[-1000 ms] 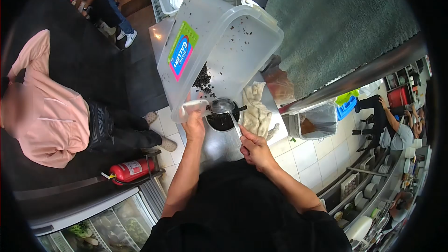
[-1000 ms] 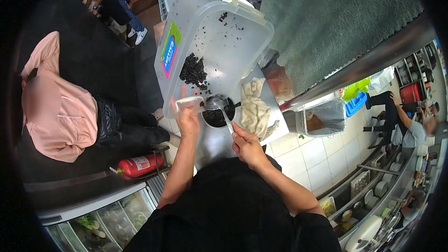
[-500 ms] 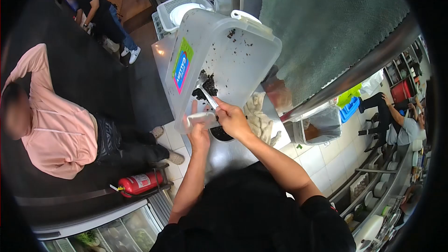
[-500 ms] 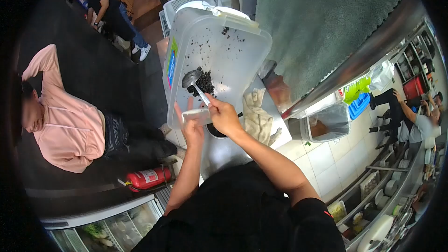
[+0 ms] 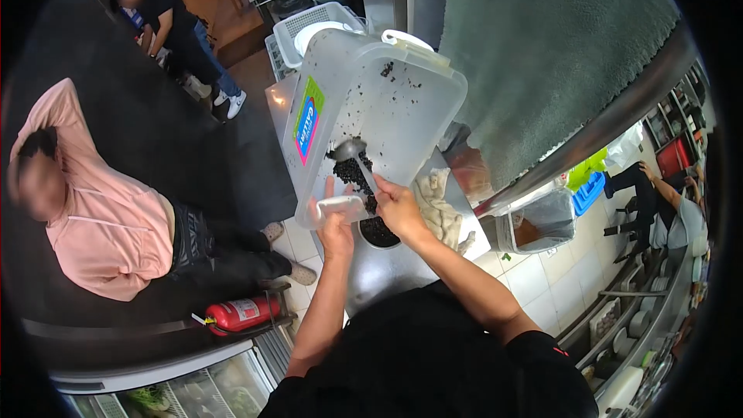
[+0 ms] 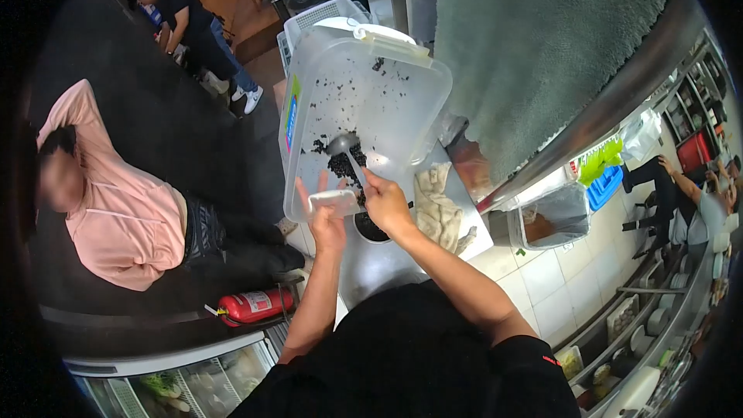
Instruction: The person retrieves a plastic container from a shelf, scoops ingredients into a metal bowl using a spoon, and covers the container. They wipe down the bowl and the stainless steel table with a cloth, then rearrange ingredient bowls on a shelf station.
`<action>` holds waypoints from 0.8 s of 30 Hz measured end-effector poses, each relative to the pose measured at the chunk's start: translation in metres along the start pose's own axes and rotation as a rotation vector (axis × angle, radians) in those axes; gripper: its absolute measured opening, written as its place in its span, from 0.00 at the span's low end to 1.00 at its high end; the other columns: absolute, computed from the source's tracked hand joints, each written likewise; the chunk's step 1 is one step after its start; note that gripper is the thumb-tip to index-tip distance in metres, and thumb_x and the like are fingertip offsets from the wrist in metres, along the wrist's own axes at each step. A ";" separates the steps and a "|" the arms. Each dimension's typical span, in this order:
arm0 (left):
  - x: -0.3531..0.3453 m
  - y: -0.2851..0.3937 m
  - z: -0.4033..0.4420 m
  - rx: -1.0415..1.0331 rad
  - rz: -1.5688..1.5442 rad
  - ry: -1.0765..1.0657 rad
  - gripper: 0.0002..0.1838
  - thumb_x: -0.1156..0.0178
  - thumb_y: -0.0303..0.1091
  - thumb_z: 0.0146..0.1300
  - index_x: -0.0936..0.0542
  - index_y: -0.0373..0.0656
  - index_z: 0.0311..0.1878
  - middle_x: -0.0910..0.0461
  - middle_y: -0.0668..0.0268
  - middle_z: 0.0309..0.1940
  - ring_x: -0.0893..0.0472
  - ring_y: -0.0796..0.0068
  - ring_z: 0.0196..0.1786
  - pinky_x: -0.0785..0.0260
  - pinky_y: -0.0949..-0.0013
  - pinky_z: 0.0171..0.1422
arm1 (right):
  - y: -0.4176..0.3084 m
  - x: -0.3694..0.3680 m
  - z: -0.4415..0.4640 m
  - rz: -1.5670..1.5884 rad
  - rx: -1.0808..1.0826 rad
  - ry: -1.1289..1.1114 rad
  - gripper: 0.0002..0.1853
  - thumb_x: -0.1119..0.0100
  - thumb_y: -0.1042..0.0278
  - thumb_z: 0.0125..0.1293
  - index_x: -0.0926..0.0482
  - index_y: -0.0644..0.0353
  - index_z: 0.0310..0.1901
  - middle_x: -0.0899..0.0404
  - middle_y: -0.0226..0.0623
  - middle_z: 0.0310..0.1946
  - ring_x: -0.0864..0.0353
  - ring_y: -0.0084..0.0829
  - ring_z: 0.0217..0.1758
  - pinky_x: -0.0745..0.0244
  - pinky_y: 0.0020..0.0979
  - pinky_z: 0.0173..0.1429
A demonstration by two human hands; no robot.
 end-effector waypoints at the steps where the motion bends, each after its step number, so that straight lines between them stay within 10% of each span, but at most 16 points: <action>1: -0.003 0.002 0.001 0.007 -0.022 -0.010 0.43 0.53 0.22 0.45 0.52 0.49 0.69 0.48 0.51 0.71 0.35 0.41 0.65 0.27 0.48 0.58 | -0.003 0.000 0.002 -0.054 0.070 0.049 0.20 0.54 0.72 0.67 0.28 0.60 0.60 0.27 0.29 0.20 0.32 0.19 0.22 0.34 0.25 0.29; 6: 0.006 -0.009 0.008 -0.020 -0.022 -0.006 0.44 0.53 0.22 0.44 0.53 0.50 0.69 0.46 0.52 0.70 0.36 0.42 0.65 0.28 0.49 0.59 | 0.001 0.001 0.010 -0.065 -0.050 0.050 0.20 0.55 0.73 0.66 0.28 0.61 0.59 0.22 0.34 0.23 0.27 0.24 0.24 0.29 0.27 0.35; 7: 0.009 -0.011 0.007 0.001 -0.002 -0.014 0.44 0.53 0.22 0.44 0.52 0.48 0.69 0.46 0.52 0.70 0.35 0.44 0.65 0.28 0.50 0.60 | 0.008 -0.001 0.007 0.015 -0.102 0.003 0.22 0.56 0.69 0.70 0.35 0.54 0.66 0.36 0.24 0.16 0.44 0.15 0.12 0.51 0.22 0.12; 15: 0.023 -0.022 -0.008 0.008 0.095 0.001 0.43 0.53 0.23 0.46 0.52 0.48 0.70 0.44 0.54 0.70 0.27 0.62 0.54 0.30 0.58 0.60 | 0.012 0.022 -0.053 0.257 -0.362 -0.068 0.22 0.55 0.68 0.70 0.34 0.52 0.66 0.34 0.24 0.16 0.42 0.15 0.11 0.50 0.20 0.13; 24: 0.033 -0.031 -0.003 -0.061 0.147 -0.026 0.33 0.54 0.21 0.47 0.40 0.39 0.63 0.42 0.54 0.69 0.28 0.55 0.60 0.30 0.62 0.58 | 0.026 0.038 -0.095 0.277 -0.407 -0.108 0.23 0.55 0.66 0.72 0.38 0.46 0.68 0.36 0.24 0.17 0.49 0.14 0.11 0.55 0.20 0.13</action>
Point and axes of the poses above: each hand's wrist, its own z-axis towards the middle knuckle, its own x-axis out of the back of the hand, y = z × x, the point moved 2 cm from there along z, towards the middle knuckle
